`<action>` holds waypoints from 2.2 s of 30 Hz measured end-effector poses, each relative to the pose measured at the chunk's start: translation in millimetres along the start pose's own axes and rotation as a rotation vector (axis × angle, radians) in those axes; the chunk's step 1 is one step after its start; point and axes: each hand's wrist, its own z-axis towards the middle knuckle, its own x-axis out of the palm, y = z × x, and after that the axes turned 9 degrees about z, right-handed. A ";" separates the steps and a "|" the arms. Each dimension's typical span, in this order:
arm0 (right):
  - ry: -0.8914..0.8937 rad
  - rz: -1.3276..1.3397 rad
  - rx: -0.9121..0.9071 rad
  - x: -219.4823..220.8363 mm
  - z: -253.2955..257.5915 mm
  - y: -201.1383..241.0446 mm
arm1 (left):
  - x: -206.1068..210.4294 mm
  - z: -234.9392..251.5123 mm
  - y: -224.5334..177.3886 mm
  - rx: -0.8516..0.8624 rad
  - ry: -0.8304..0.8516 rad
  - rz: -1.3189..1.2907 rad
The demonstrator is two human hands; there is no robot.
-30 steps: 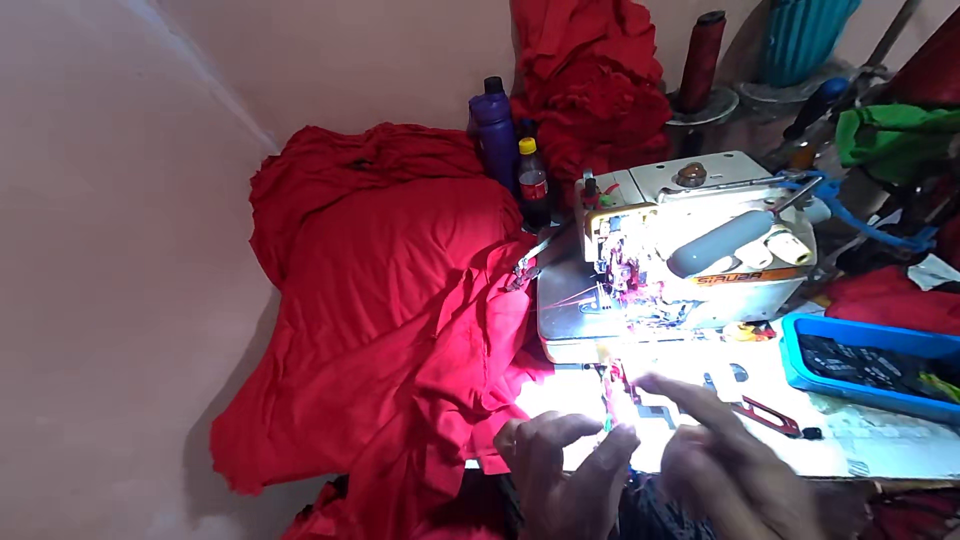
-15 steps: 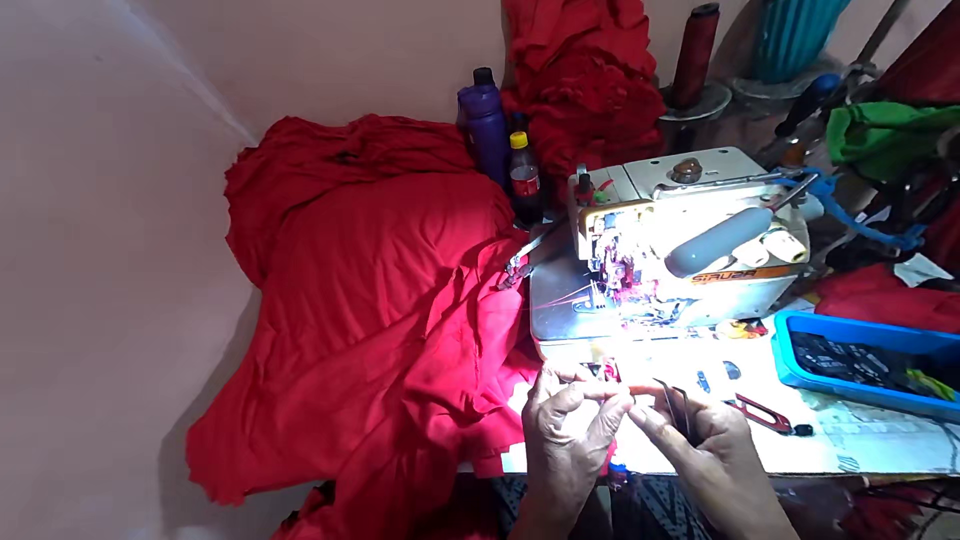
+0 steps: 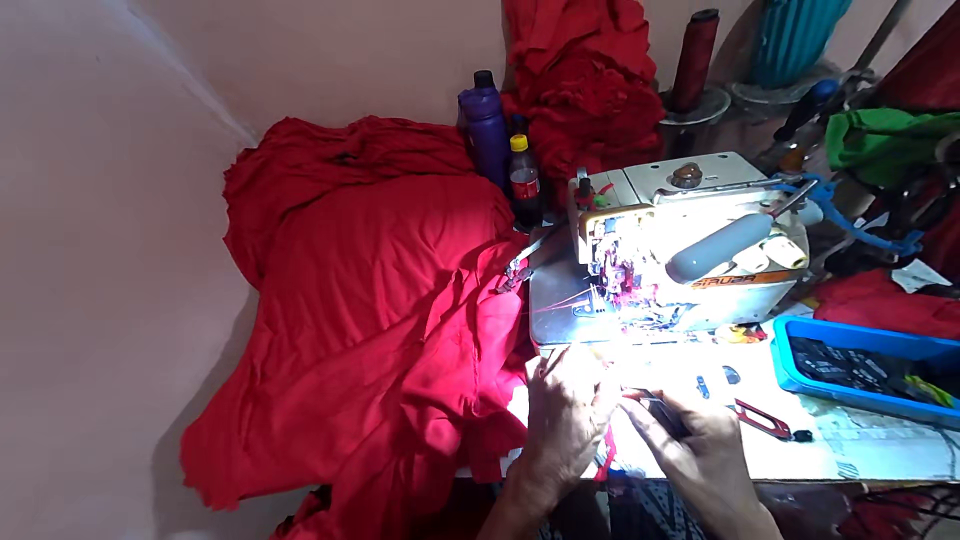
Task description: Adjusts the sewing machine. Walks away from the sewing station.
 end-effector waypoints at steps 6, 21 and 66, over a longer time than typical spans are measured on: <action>-0.236 0.394 0.613 4.4 42.2 -15.3 | 4.3 58.7 23.5 -0.199 -0.019 -0.057; -0.579 0.722 0.812 57.7 68.6 -34.5 | 27.2 89.3 35.0 -0.366 0.158 0.036; -0.493 0.737 0.790 55.2 61.0 -44.0 | 42.6 65.3 40.5 -0.221 -0.265 0.050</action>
